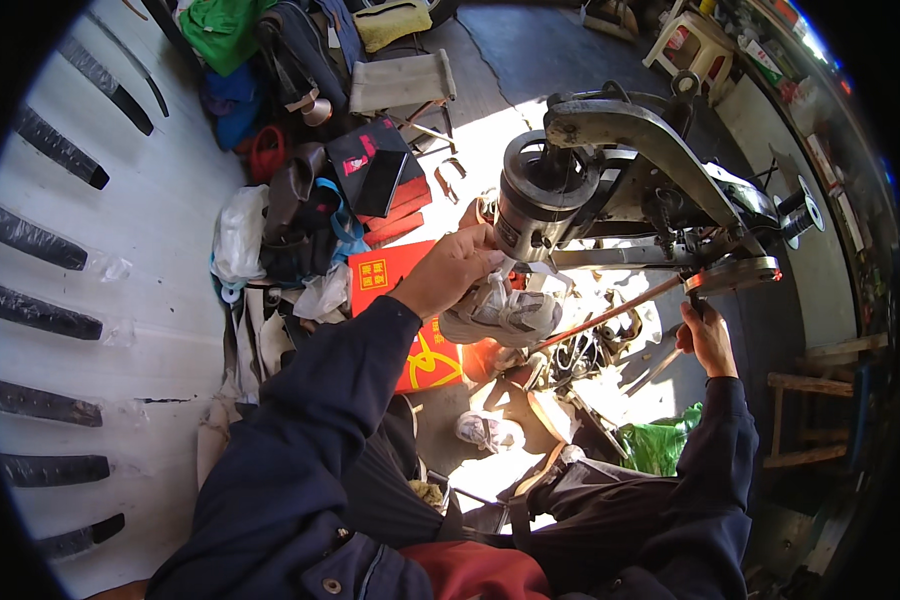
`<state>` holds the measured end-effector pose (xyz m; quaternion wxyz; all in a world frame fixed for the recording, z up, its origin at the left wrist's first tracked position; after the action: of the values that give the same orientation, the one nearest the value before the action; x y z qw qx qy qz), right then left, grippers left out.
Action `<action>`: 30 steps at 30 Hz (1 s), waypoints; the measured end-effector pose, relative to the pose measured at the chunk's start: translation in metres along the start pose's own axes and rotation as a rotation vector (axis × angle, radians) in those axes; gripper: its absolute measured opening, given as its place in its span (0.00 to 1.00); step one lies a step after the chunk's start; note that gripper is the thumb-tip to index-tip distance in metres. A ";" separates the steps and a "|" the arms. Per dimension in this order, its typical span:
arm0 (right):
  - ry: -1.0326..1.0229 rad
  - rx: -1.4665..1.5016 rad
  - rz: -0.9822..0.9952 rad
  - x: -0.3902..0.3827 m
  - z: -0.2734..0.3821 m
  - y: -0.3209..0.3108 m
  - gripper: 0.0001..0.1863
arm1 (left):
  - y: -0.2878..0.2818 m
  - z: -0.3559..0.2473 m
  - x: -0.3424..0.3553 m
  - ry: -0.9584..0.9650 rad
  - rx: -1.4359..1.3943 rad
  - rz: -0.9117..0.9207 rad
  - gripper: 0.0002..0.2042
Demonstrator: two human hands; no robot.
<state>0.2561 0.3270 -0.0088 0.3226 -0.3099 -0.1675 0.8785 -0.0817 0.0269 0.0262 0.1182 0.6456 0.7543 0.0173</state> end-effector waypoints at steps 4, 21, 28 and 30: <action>-0.339 0.039 -0.124 -0.033 0.051 -0.022 0.18 | 0.004 -0.006 0.000 0.024 -0.046 0.008 0.09; -0.050 -0.029 0.016 -0.014 0.024 -0.003 0.19 | 0.006 -0.009 0.003 0.029 -0.023 0.043 0.09; -0.369 0.096 -0.507 -0.025 0.036 -0.087 0.14 | 0.003 -0.002 0.004 0.036 -0.078 0.004 0.08; -0.244 0.119 -0.560 -0.007 0.007 -0.098 0.15 | 0.001 0.000 0.006 0.063 -0.088 0.039 0.13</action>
<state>0.3007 0.3933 0.0481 0.5473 -0.1243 -0.2321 0.7945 -0.0812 0.0331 0.0259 0.1224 0.6536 0.7433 0.0727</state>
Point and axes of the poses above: each hand's wrist, its own x-axis towards the middle knuckle, its own y-axis out of the palm, z = x × y, the point moved 3 cm from there along x, towards the middle knuckle, and after that the axes turned 12 degrees about z, right-handed, at the moved point
